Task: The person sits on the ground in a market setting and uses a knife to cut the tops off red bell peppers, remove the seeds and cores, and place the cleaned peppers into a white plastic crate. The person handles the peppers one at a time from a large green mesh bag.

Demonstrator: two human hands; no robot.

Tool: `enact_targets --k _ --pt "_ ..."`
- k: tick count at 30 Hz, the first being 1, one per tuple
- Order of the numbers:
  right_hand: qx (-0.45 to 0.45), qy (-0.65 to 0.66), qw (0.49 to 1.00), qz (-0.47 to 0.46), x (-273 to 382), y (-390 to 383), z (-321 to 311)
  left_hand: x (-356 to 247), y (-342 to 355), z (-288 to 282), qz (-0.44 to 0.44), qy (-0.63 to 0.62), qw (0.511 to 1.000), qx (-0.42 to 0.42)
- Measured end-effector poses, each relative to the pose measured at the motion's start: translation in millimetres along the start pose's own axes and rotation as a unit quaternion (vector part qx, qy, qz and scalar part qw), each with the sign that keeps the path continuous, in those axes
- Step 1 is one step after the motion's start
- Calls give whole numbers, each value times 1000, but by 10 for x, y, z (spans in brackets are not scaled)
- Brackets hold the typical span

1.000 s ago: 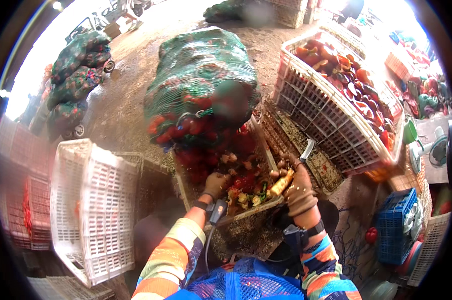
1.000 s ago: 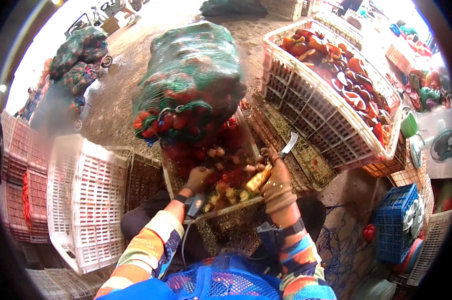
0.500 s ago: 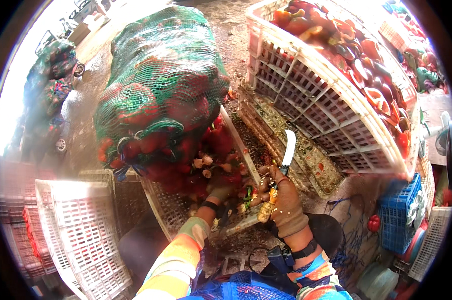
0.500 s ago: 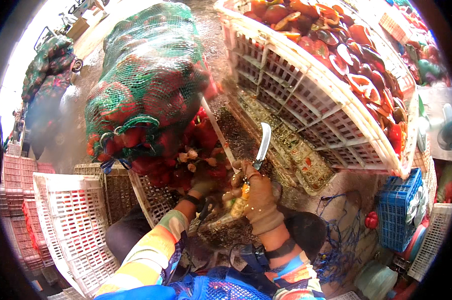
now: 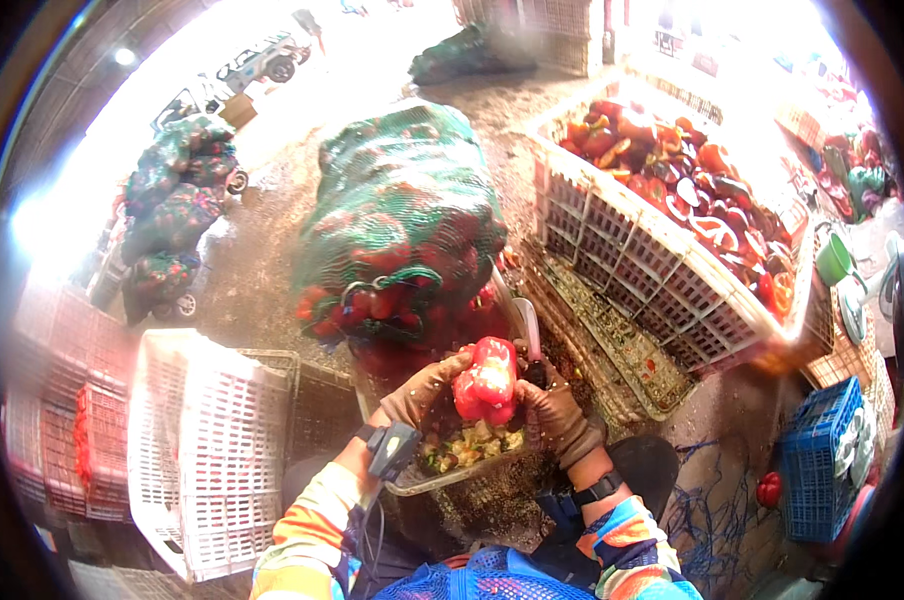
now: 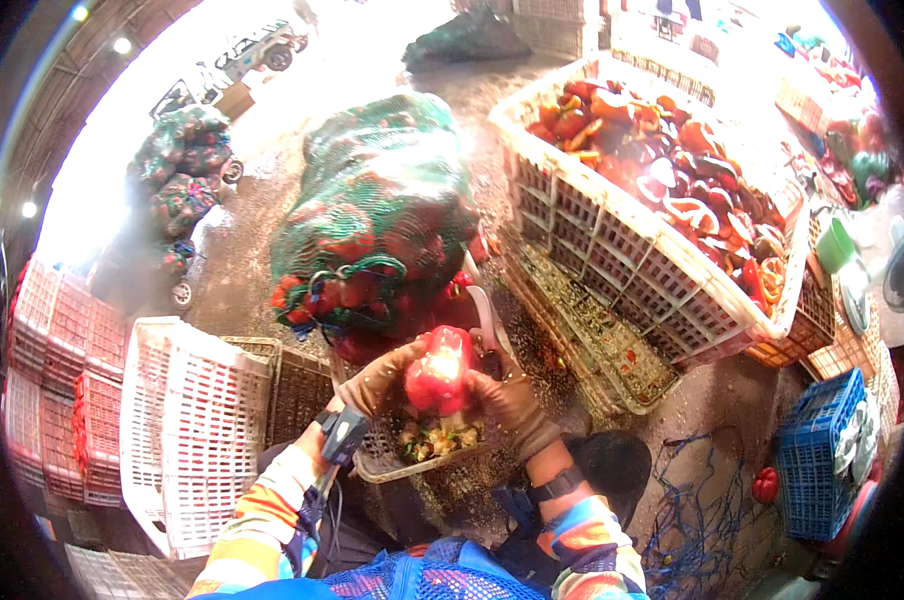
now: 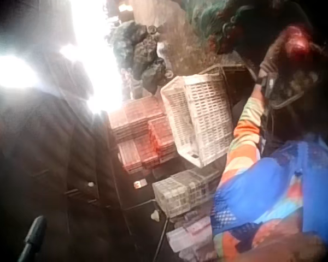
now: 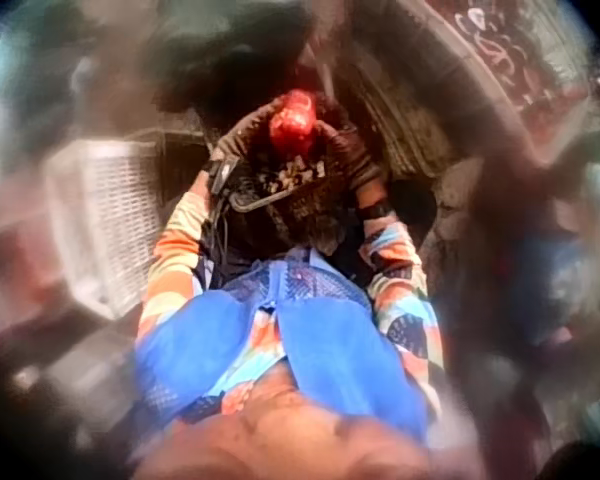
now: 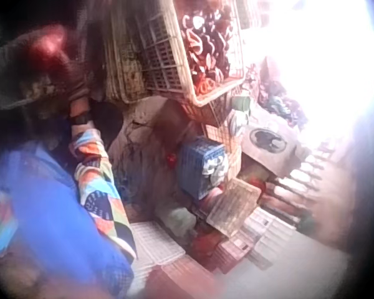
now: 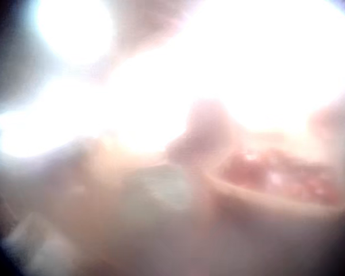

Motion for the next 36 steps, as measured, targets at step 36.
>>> enact_targets --k 36 --pt "9 -644 764 30 609 -1226 1999 -701 -2045 819 524 298 785 -143"
Point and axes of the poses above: each hand's wrist, its own y-axis towards the middle knuckle, its own z-axis out of the palm, x = y × z, the point moved 8 cm from there along y, towards the middle knuckle, and after that the axes turned 4 degrees about x, right-handed, at the moved point
